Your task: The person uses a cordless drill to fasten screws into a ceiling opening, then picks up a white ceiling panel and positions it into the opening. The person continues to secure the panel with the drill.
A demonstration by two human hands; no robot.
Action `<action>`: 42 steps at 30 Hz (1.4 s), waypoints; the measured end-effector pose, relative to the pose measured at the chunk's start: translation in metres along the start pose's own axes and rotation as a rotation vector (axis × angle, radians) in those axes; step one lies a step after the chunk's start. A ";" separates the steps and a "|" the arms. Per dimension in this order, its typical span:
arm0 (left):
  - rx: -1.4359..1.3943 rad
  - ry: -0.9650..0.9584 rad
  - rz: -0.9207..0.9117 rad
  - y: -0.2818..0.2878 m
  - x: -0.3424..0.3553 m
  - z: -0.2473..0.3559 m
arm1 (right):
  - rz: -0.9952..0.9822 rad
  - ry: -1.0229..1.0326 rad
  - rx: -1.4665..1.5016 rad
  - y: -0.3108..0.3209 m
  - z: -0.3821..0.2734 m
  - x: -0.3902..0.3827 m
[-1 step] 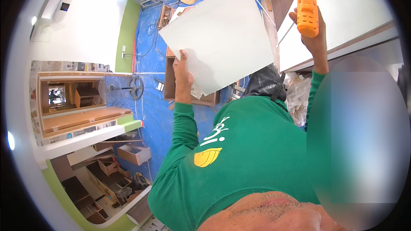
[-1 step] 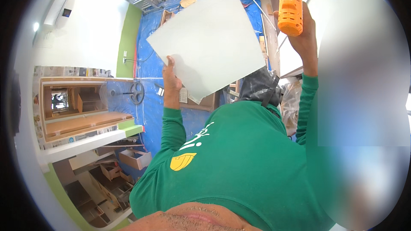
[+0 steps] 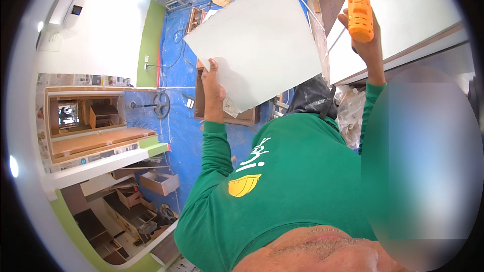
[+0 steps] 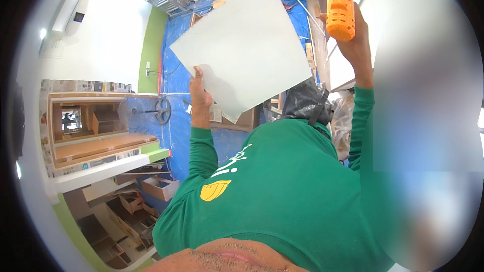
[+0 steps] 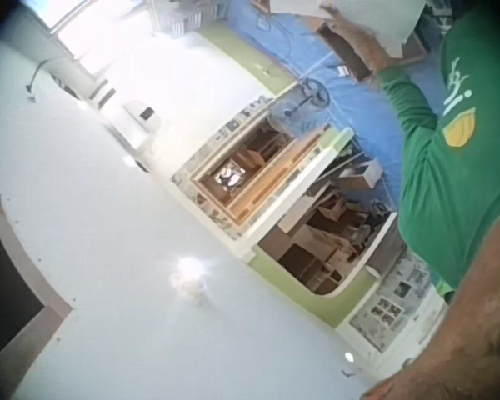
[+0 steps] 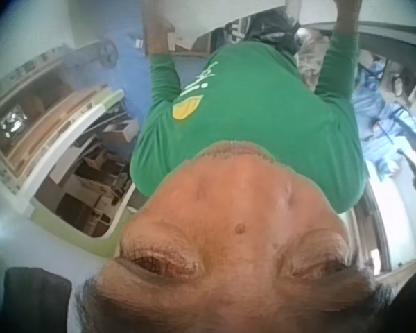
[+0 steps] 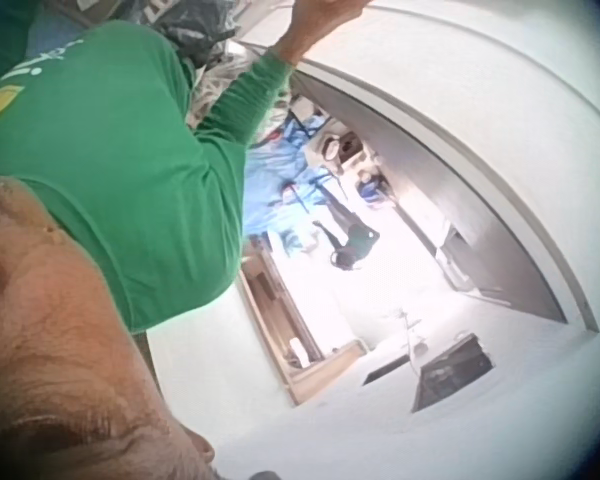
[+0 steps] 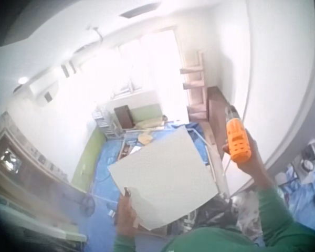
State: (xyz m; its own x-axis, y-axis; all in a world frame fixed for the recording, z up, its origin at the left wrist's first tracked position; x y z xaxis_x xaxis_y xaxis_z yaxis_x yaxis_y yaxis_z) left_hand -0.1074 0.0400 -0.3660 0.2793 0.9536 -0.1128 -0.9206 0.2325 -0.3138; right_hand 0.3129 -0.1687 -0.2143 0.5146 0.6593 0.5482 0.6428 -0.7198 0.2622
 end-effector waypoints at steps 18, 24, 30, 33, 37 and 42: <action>0.781 -0.094 0.319 0.050 0.009 0.051 | -0.149 -0.153 0.206 -0.074 0.067 -0.008; 0.632 -0.659 0.134 -0.062 -0.046 0.196 | -0.024 -0.272 0.762 -0.069 0.005 0.018; 0.781 -1.055 0.252 -0.133 -0.102 0.318 | 0.124 -0.003 0.937 -0.058 -0.036 0.074; 0.681 -1.324 0.276 -0.175 -0.128 0.368 | 0.234 0.089 0.958 -0.055 -0.072 0.119; 0.843 -1.823 0.333 -0.240 -0.157 0.429 | 0.491 0.224 1.053 -0.036 -0.126 0.189; 0.986 -2.195 0.652 -0.280 -0.185 0.526 | 0.268 0.143 1.034 -0.042 -0.116 0.173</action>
Point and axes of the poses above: each hand's wrist, its own x-axis towards the middle knuckle, its own y-axis out of the back of the hand, z = x × y, the point moved 6 cm from there along x, towards the middle knuckle, and after that the axes turned 6 degrees about x, right-handed, at the moved point
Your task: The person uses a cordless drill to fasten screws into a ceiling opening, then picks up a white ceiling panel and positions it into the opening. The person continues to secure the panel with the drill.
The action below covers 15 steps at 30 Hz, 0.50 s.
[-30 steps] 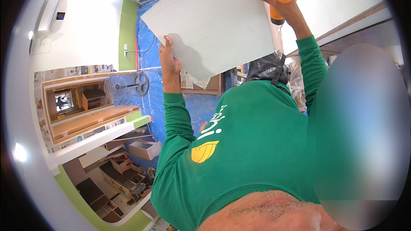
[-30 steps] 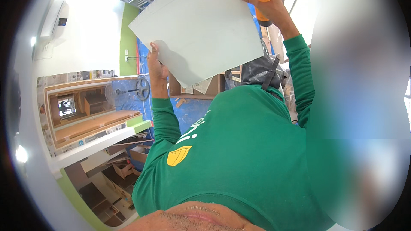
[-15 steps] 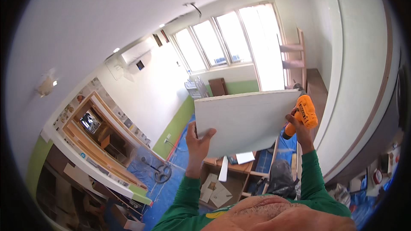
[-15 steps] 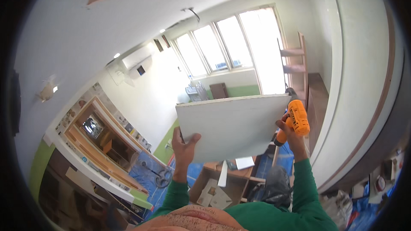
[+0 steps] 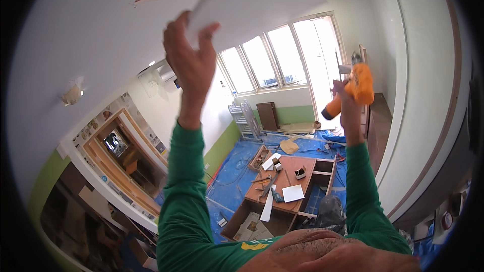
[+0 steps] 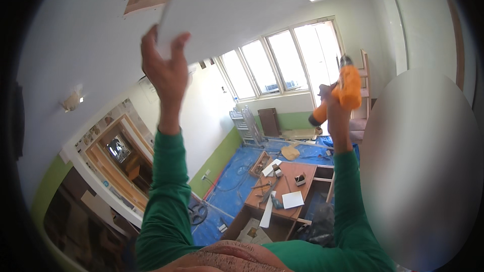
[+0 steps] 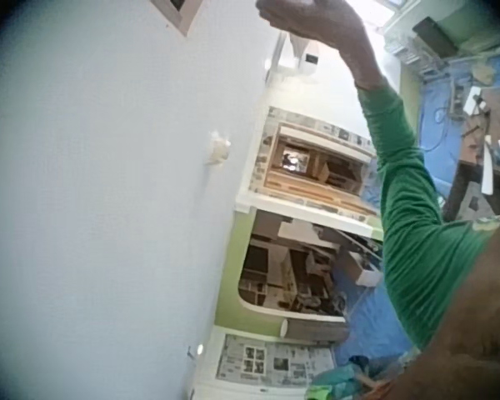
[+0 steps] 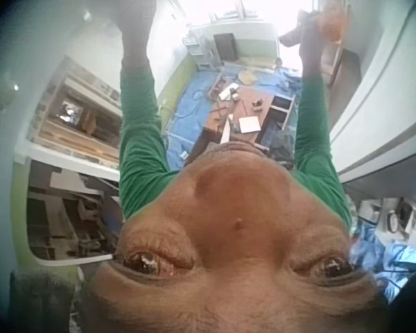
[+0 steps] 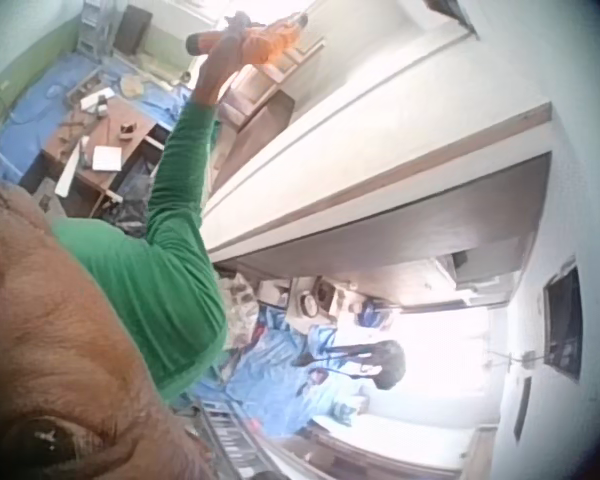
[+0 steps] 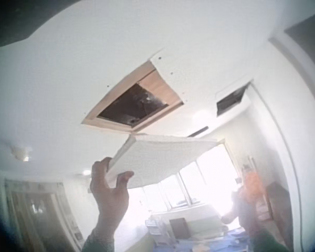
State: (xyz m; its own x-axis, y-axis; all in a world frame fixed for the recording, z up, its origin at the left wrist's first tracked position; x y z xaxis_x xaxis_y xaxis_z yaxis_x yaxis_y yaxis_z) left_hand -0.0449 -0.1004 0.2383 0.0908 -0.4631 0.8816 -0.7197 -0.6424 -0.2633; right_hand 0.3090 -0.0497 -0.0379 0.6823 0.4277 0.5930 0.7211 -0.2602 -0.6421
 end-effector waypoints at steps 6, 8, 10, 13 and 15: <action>0.180 -0.190 0.061 -0.033 0.080 -0.011 | -0.146 -0.156 -0.083 0.032 0.046 -0.134; 0.215 -0.175 0.082 -0.041 0.098 -0.012 | -0.210 -0.328 -0.021 0.043 0.069 -0.185; 0.239 -0.181 0.090 -0.044 0.113 -0.011 | -0.238 -0.544 -0.010 0.062 0.104 -0.239; 0.270 -0.225 0.099 -0.042 0.122 -0.020 | -0.348 -0.764 0.004 0.073 0.150 -0.315; 0.252 -0.275 0.160 -0.054 0.128 -0.015 | -0.376 -0.880 -0.024 0.086 0.162 -0.350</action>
Point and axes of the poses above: each hand's wrist, its own x-axis towards the middle knuckle, its own y-axis out of the back of the hand, z = x × y, the point moved 6 cm from there along x, towards the middle knuckle, and after that the axes turned 6 degrees about x, right-handed, at the moved point
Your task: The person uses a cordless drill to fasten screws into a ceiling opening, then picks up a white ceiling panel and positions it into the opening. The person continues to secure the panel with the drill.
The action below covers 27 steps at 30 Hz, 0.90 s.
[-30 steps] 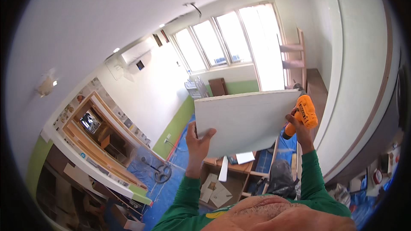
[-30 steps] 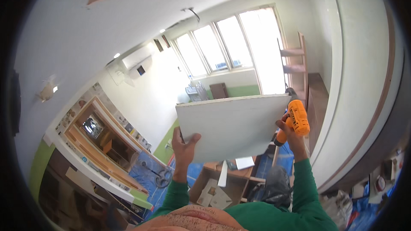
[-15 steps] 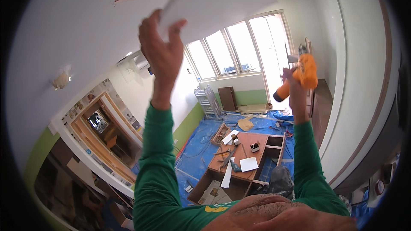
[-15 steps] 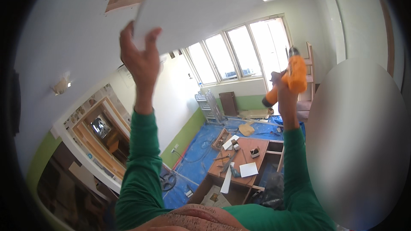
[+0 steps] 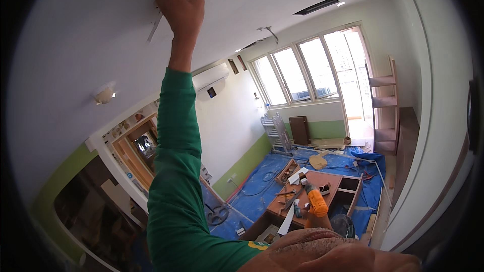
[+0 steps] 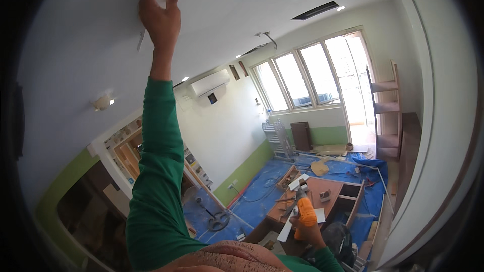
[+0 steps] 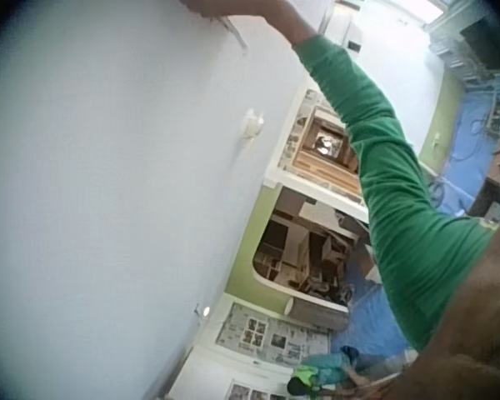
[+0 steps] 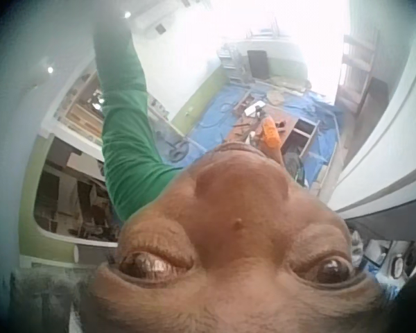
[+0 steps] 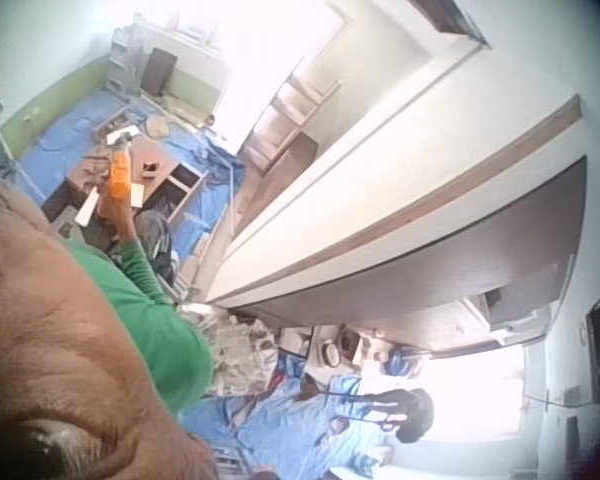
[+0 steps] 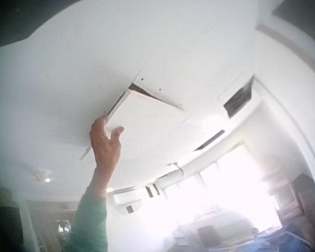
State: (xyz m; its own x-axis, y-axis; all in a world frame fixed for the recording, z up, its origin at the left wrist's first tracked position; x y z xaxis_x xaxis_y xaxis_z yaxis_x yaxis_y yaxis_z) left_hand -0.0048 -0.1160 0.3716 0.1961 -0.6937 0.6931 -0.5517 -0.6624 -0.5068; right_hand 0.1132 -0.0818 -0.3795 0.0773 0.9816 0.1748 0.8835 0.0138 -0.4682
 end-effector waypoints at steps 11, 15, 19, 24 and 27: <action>0.062 0.072 -0.093 -0.025 -0.012 -0.027 | 0.007 -0.123 -0.066 0.008 -0.009 -0.053; -0.015 0.034 -0.007 -0.021 -0.017 -0.016 | 0.069 -0.103 -0.341 0.048 -0.050 -0.078; -0.017 0.017 -0.021 -0.021 -0.006 -0.003 | 0.071 -0.119 -0.557 0.066 -0.080 -0.093; -0.147 0.069 -0.056 -0.032 -0.001 0.024 | 0.149 -0.145 -0.529 0.079 -0.098 -0.109; -0.124 -0.013 0.038 -0.031 0.009 0.025 | 0.125 -0.137 -0.477 0.070 -0.098 -0.110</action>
Point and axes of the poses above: each hand's wrist, its own x-axis towards the middle knuckle, its own y-axis out of the back of the hand, z = x × y, the point moved 6 cm from there along x, towards the middle knuckle, and after that the axes turned 6 degrees about x, right-handed, at the moved point
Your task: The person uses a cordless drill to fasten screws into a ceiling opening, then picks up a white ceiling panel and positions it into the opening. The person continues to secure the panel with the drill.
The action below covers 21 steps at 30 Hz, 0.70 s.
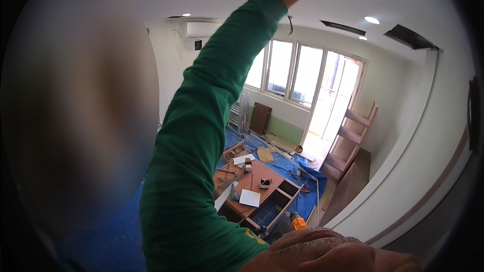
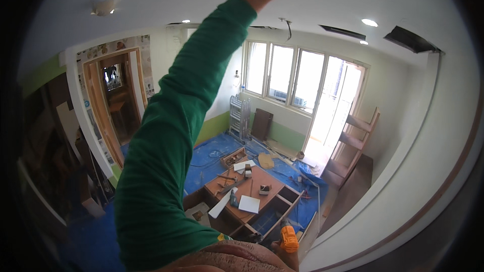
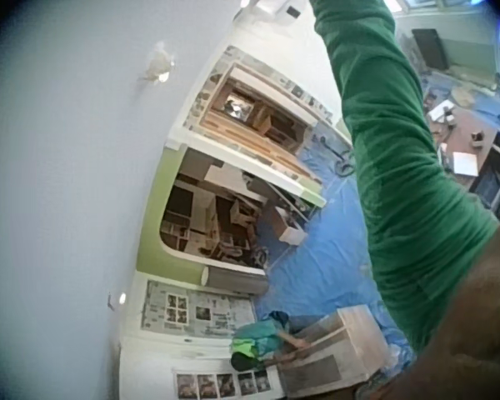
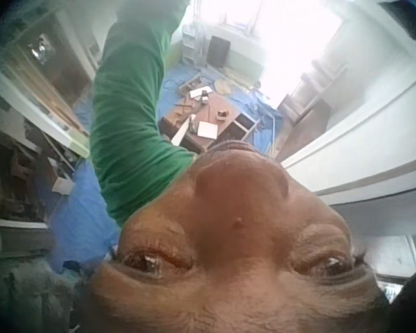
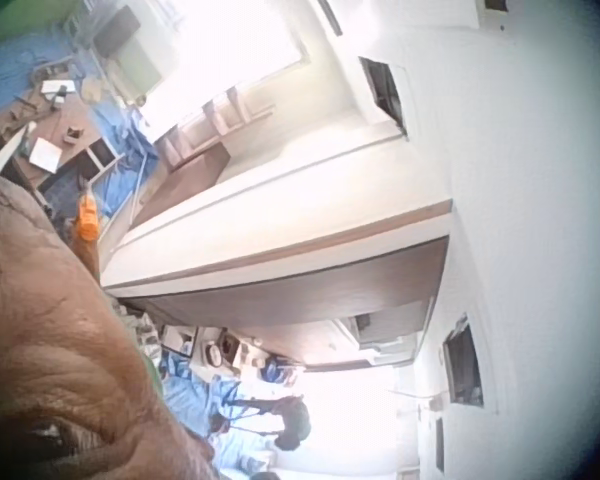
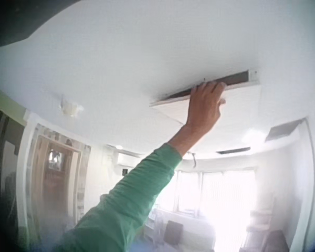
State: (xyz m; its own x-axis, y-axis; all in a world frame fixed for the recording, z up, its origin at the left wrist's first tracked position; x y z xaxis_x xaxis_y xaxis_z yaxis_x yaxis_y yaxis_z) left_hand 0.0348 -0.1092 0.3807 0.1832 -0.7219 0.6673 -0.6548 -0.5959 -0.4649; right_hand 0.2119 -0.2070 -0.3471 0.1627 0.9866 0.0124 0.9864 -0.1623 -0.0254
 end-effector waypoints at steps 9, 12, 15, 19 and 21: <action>0.037 -0.174 -0.063 -0.036 -0.006 -0.005 | -0.115 0.013 0.405 -0.078 0.012 0.032; 0.144 -0.176 -0.123 -0.010 0.001 -0.027 | -0.290 -0.018 0.565 -0.113 -0.005 0.049; 0.094 -0.066 -0.211 0.001 0.021 -0.024 | -0.405 -0.046 0.479 -0.133 0.021 0.082; -0.043 0.125 -0.466 -0.009 0.018 -0.001 | -0.417 -0.149 0.633 -0.148 0.060 0.097; 0.036 0.048 -0.438 -0.009 0.016 0.006 | -0.432 -0.185 0.678 -0.156 0.086 0.091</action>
State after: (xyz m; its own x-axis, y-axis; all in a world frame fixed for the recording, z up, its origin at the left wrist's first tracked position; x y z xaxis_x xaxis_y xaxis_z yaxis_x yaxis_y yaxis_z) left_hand 0.0479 -0.1175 0.3926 0.4028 -0.3819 0.8318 -0.4971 -0.8544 -0.1516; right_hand 0.0709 -0.0901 -0.4276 -0.2929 0.9561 -0.0035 0.7231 0.2191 -0.6550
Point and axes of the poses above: each hand's wrist, its own x-axis towards the middle knuckle, its own y-axis out of the back of the hand, z = x × y, the point moved 6 cm from there along x, towards the middle knuckle, and after that the axes turned 6 degrees about x, right-handed, at the moved point
